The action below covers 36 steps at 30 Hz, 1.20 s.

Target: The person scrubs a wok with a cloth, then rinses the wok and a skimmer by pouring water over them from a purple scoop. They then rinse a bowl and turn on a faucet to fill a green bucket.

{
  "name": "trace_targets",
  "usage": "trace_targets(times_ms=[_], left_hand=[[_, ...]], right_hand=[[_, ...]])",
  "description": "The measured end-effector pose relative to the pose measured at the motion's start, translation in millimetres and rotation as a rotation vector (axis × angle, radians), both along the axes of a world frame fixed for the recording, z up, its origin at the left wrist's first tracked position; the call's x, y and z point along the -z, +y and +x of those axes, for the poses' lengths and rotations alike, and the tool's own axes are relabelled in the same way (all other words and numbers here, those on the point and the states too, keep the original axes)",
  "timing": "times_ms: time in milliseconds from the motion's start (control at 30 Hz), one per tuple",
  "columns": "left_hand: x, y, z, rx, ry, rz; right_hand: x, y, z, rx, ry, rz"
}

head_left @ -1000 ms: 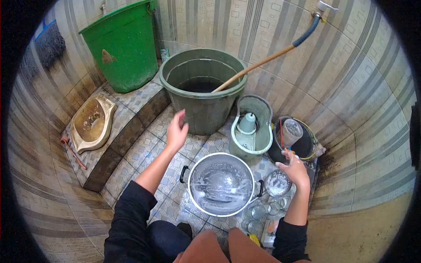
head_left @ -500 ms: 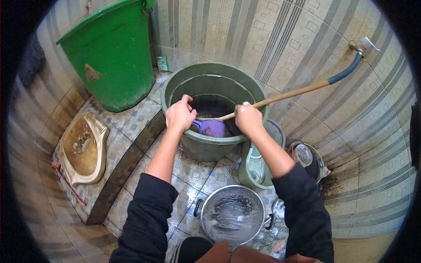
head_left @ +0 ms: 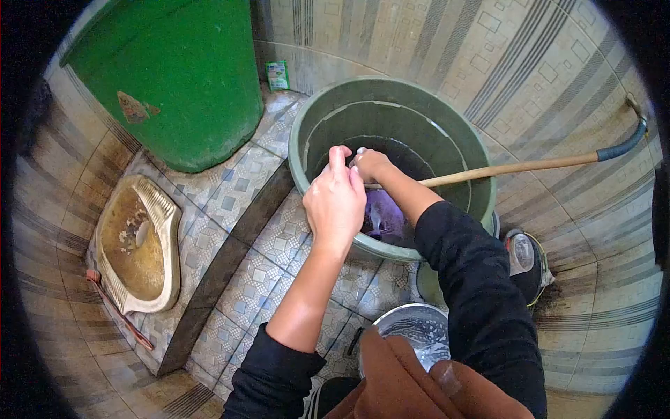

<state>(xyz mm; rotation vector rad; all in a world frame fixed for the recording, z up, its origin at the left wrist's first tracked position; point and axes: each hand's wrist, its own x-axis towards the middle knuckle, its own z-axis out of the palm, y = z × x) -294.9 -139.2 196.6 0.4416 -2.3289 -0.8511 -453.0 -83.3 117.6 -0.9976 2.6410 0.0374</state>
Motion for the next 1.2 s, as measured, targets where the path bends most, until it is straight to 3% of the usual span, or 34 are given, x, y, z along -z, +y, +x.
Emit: trace_targets(times_ms=[167,300,367,400,433,500,567,633,700,767,800,833,900,967,1000,1033,1067,1133,1200], left_hand=[[2,0,1,0.002,0.044,0.033],[1,-1,0,0.003,0.077,0.06],[2,0,1,0.01,0.076,0.066],[2,0,2,0.006,0.07,0.06],[2,0,2,0.0,0.066,0.054],[1,0,1,0.003,0.076,0.053],[1,-1,1,0.011,0.077,0.051],[0,-1,1,-0.005,0.086,0.06],[-1,-2,2,0.015,0.081,0.068],[-2,-2,2,0.017,0.071,0.064],[-1,-2,1,0.01,0.054,0.056],[-4,-2,3,0.022,0.017,0.044],[-4,-2,3,0.015,0.042,0.048],[-4,-3,3,0.019,0.067,0.048],[-5,-2,3,0.014,0.063,0.06],[-6,-2,4,0.008,0.059,0.072],[-6,-3,4,-0.001,0.055,0.072],[-6,-3,4,-0.014,0.06,0.07],[-6,-4,3,-0.018,0.059,0.06]], right_hand=[[46,3,8,-0.07,0.093,0.117],[61,6,-2,-0.03,-0.064,0.188],[120,12,-18,-0.035,-0.131,-0.31],[124,1,-13,0.012,-0.289,-0.65],[124,-3,-14,0.009,-0.283,-0.65],[96,-11,-6,-0.449,0.346,0.203],[47,3,-4,-0.157,0.018,0.232],[7,14,1,0.036,-0.144,0.254],[-4,40,-7,0.169,-0.644,0.206],[-20,74,2,-0.17,-0.917,-0.066],[-36,84,9,0.167,-1.357,0.012],[-34,85,25,0.436,-1.418,-0.035],[-46,80,46,0.622,-1.346,-0.075],[-17,66,62,0.472,-1.034,0.231],[-1,62,53,0.459,-1.06,0.511],[-19,61,65,0.38,-0.828,0.496],[19,70,41,0.506,-0.901,0.378],[15,74,30,0.628,-0.953,0.255],[-16,83,38,0.692,-0.949,-0.113]])
